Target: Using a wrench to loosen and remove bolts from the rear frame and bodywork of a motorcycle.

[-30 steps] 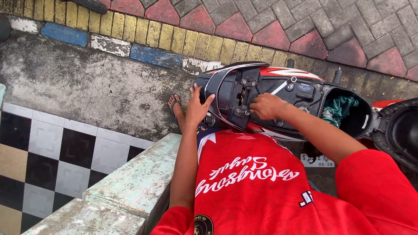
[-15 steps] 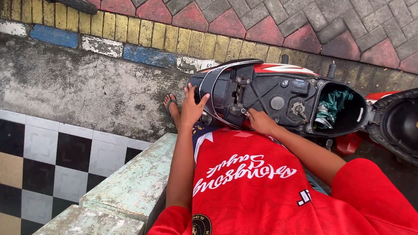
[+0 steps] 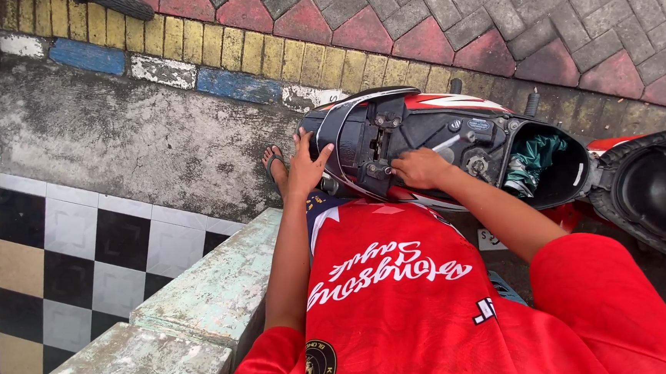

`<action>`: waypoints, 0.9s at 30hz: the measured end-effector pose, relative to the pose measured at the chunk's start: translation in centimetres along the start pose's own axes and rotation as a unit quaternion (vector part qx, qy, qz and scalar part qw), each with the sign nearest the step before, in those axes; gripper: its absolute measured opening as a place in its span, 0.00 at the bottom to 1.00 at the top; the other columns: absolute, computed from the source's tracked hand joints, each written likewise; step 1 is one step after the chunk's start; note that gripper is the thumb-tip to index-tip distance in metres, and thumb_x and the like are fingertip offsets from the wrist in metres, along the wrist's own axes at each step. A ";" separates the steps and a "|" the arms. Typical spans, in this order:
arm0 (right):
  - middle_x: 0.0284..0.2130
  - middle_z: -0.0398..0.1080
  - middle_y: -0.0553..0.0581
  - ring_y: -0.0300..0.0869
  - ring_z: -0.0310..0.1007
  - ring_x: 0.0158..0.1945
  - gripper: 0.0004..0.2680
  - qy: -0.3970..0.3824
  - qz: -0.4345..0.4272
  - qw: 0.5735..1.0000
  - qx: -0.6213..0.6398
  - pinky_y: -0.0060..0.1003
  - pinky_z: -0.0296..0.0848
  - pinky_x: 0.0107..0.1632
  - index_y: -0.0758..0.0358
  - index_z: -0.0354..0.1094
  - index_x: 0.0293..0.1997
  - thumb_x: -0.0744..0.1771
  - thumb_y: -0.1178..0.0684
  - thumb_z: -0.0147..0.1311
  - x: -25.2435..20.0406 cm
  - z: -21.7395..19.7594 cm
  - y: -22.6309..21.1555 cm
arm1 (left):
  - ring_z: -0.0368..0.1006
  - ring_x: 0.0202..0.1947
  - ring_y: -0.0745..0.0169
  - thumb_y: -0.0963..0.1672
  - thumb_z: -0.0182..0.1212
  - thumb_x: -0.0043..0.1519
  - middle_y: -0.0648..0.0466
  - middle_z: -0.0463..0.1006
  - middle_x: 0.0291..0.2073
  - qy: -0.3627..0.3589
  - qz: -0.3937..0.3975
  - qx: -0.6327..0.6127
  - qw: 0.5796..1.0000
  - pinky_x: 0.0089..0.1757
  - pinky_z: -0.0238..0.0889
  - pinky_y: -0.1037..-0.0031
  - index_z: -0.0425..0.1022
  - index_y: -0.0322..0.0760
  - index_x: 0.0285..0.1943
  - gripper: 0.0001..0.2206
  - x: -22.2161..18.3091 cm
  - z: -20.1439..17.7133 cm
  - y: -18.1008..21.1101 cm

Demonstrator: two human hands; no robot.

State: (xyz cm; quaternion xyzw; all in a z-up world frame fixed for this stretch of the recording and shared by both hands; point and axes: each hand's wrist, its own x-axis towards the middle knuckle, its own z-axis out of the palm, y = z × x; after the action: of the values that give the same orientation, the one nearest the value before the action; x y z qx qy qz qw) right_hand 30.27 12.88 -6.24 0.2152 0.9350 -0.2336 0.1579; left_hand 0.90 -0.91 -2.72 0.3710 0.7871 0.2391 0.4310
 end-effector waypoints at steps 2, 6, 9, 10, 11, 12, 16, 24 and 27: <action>0.36 0.77 0.58 0.56 0.81 0.42 0.12 0.013 -0.036 0.998 -0.047 0.50 0.77 0.45 0.47 0.73 0.43 0.70 0.40 0.41 1.2 1.1 1.0 | 0.33 0.80 0.40 0.63 0.49 0.70 0.46 0.39 0.82 0.002 -0.002 0.001 1.000 0.70 0.31 0.30 0.52 0.44 0.79 0.35 0.1 0.1 -0.3; 0.37 0.77 0.52 0.49 0.80 0.44 0.11 0.019 -0.086 0.990 -0.108 0.44 0.75 0.45 0.43 0.74 0.43 0.69 0.39 0.43 3.1 3.2 2.9 | 0.33 0.80 0.41 0.63 0.48 0.70 0.47 0.38 0.82 0.004 -0.005 0.009 1.000 0.71 0.31 0.31 0.52 0.45 0.78 0.35 0.6 0.5 -1.2; 0.42 0.79 0.62 0.61 0.79 0.48 0.12 -0.085 0.001 0.993 0.077 0.57 0.77 0.49 0.52 0.75 0.46 0.69 0.43 0.43 3.2 3.6 2.9 | 0.33 0.80 0.42 0.63 0.48 0.70 0.47 0.38 0.82 0.003 -0.003 0.004 1.000 0.71 0.31 0.30 0.51 0.45 0.79 0.35 0.8 0.7 -1.3; 0.42 0.79 0.62 0.61 0.79 0.48 0.12 -0.084 0.001 0.994 0.076 0.57 0.77 0.49 0.52 0.75 0.46 0.69 0.43 0.43 3.0 3.2 2.0 | 0.33 0.80 0.42 0.63 0.48 0.70 0.47 0.38 0.82 0.003 -0.002 0.004 1.000 0.71 0.31 0.30 0.51 0.45 0.79 0.35 0.7 0.5 -1.1; 0.42 0.78 0.68 0.64 0.78 0.50 0.14 -0.107 0.055 0.985 0.125 0.58 0.76 0.52 0.58 0.74 0.45 0.70 0.43 0.42 2.5 2.9 1.1 | 0.33 0.81 0.42 0.63 0.49 0.70 0.47 0.38 0.82 0.002 -0.006 0.003 1.000 0.71 0.31 0.31 0.52 0.45 0.79 0.35 0.5 0.4 -0.8; 0.42 0.78 0.74 0.67 0.77 0.52 0.15 -0.128 0.109 0.970 0.174 0.59 0.75 0.54 0.63 0.73 0.45 0.71 0.43 0.41 2.1 2.6 0.3 | 0.33 0.81 0.42 0.63 0.49 0.70 0.47 0.39 0.82 0.000 -0.009 0.002 1.000 0.71 0.30 0.31 0.52 0.45 0.79 0.35 0.3 0.3 -0.6; 0.41 0.77 0.74 0.67 0.76 0.51 0.17 -0.084 0.186 0.939 0.277 0.62 0.74 0.53 0.63 0.70 0.44 0.72 0.39 0.39 1.2 8.2 -0.3 | 0.32 0.81 0.43 0.63 0.48 0.70 0.48 0.38 0.82 -0.010 -0.009 0.008 1.000 0.71 0.31 0.32 0.51 0.46 0.79 0.35 0.2 0.1 -0.1; 0.35 0.76 0.68 0.64 0.79 0.42 0.13 0.054 0.217 0.946 0.233 0.57 0.77 0.43 0.58 0.67 0.43 0.71 0.41 0.40 -2.4 3.9 -4.1 | 0.34 0.81 0.44 0.63 0.49 0.70 0.49 0.39 0.82 0.000 -0.016 0.010 1.000 0.71 0.32 0.34 0.53 0.45 0.79 0.35 0.1 0.0 0.2; 0.30 0.74 0.65 0.61 0.79 0.37 0.11 0.131 0.133 0.976 0.112 0.54 0.76 0.39 0.59 0.69 0.38 0.70 0.44 0.43 -1.9 4.7 -3.0 | 0.34 0.81 0.44 0.64 0.49 0.70 0.50 0.39 0.82 0.001 -0.016 0.016 1.000 0.71 0.32 0.34 0.52 0.46 0.79 0.36 0.4 0.3 -0.4</action>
State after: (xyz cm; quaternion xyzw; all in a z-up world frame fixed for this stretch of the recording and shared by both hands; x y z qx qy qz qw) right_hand 31.40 7.47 -8.35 0.3830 0.8784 -0.2832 0.0391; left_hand 0.84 -0.86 -3.31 0.3648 0.7971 0.2194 0.4283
